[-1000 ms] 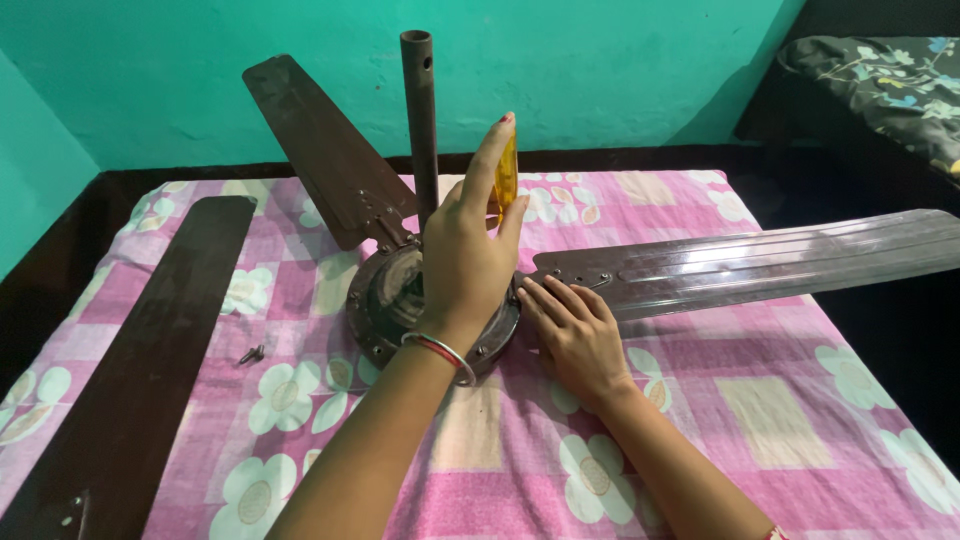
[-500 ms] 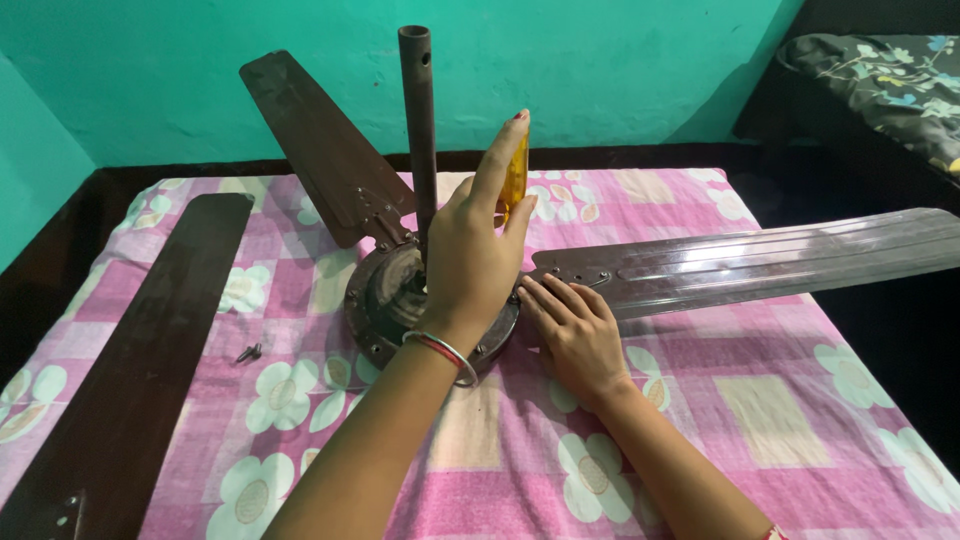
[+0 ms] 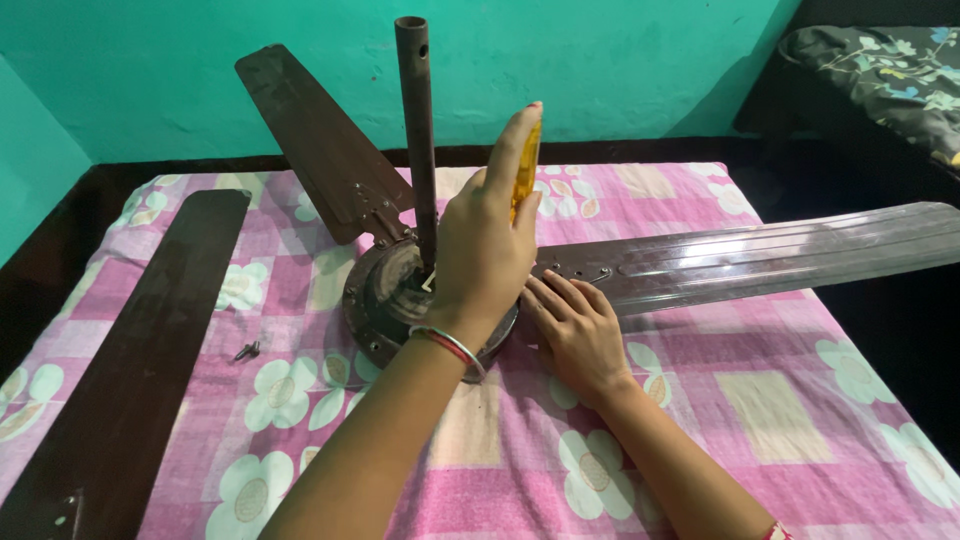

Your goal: The person attaches ceiling fan blades to the motor housing using a screwdriver. They position each blade, insert screws, and tighten them to secure the blades to the central hub.

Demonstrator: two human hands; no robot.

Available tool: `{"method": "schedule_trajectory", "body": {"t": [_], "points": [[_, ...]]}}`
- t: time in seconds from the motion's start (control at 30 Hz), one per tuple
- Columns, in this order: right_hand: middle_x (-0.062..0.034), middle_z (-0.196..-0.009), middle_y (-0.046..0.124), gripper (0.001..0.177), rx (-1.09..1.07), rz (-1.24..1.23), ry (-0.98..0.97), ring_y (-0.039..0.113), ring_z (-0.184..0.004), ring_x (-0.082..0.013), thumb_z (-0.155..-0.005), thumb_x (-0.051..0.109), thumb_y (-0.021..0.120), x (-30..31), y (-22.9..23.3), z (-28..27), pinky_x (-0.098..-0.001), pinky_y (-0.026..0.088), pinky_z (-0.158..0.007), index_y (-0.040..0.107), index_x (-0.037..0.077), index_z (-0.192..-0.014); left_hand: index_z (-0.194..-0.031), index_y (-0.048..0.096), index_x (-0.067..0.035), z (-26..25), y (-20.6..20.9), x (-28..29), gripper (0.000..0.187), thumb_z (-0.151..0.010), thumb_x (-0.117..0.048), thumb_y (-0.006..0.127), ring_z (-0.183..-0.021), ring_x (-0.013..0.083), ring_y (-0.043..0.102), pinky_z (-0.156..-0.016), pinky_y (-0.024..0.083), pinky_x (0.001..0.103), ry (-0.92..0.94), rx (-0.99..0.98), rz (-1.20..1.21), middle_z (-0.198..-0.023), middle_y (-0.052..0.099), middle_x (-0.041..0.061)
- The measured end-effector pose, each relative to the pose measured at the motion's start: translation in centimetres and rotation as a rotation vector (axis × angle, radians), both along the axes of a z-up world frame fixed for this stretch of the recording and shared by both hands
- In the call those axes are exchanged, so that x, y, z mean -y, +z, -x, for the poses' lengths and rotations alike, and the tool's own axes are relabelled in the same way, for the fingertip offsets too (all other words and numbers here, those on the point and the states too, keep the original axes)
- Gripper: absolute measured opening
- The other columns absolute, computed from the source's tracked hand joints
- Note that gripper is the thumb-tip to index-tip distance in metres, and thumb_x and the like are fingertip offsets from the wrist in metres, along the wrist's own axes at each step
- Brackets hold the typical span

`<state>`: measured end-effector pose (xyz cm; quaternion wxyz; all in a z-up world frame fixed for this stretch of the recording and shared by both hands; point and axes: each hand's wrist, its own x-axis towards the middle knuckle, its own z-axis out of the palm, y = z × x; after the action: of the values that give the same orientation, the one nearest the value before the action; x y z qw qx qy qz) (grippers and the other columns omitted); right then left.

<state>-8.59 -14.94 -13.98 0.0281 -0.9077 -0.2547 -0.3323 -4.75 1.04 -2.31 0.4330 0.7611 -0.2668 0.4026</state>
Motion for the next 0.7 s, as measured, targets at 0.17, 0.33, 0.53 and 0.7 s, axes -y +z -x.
{"method": "schedule_trajectory", "body": {"t": [0.17, 0.33, 0.53, 0.7], "points": [[-0.0089, -0.140, 0.063, 0.061, 0.003, 0.010, 0.022, 0.052, -0.138, -0.0259, -0.076, 0.023, 0.075, 0.1, -0.2, -0.1, -0.0460, 0.038, -0.114, 0.064, 0.006, -0.134, -0.156, 0.031, -0.026, 0.2, 0.9, 0.8, 0.070, -0.100, -0.007, 0.069, -0.083, 0.0350, 0.074, -0.058, 0.057, 0.045, 0.094, -0.183, -0.061, -0.099, 0.070, 0.017], [-0.0102, -0.142, 0.062, 0.058, -0.016, 0.037, 0.009, 0.050, -0.139, -0.0263, -0.075, 0.023, 0.076, 0.1, -0.4, 0.0, -0.0465, 0.036, -0.114, 0.064, 0.006, -0.130, -0.149, 0.036, -0.027, 0.4, 0.9, 1.4, 0.064, -0.098, -0.017, 0.073, -0.081, 0.0355, 0.075, -0.059, 0.057, 0.047, 0.074, -0.152, -0.080, -0.093, 0.070, 0.015], [-0.0102, -0.142, 0.061, 0.065, -0.023, 0.047, -0.007, 0.051, -0.138, -0.0267, -0.075, 0.021, 0.074, 0.0, -0.3, -0.1, -0.0463, 0.036, -0.115, 0.061, 0.005, -0.136, -0.153, 0.031, -0.024, -0.7, 0.9, 0.8, 0.064, -0.101, -0.008, 0.065, -0.094, 0.0409, 0.075, -0.068, 0.057, 0.050, -0.122, -0.162, 0.037, -0.100, 0.074, 0.021], [-0.0070, -0.144, 0.061, 0.067, -0.007, 0.026, -0.019, 0.052, -0.137, -0.0246, -0.075, 0.017, 0.071, -0.3, -0.2, 0.1, -0.0454, 0.036, -0.114, 0.059, 0.007, -0.141, -0.148, 0.036, -0.025, -0.7, 1.2, 0.2, 0.062, -0.098, -0.012, 0.071, -0.087, 0.0399, 0.075, -0.062, 0.058, 0.048, -0.027, -0.137, -0.025, -0.099, 0.071, 0.020]]}}
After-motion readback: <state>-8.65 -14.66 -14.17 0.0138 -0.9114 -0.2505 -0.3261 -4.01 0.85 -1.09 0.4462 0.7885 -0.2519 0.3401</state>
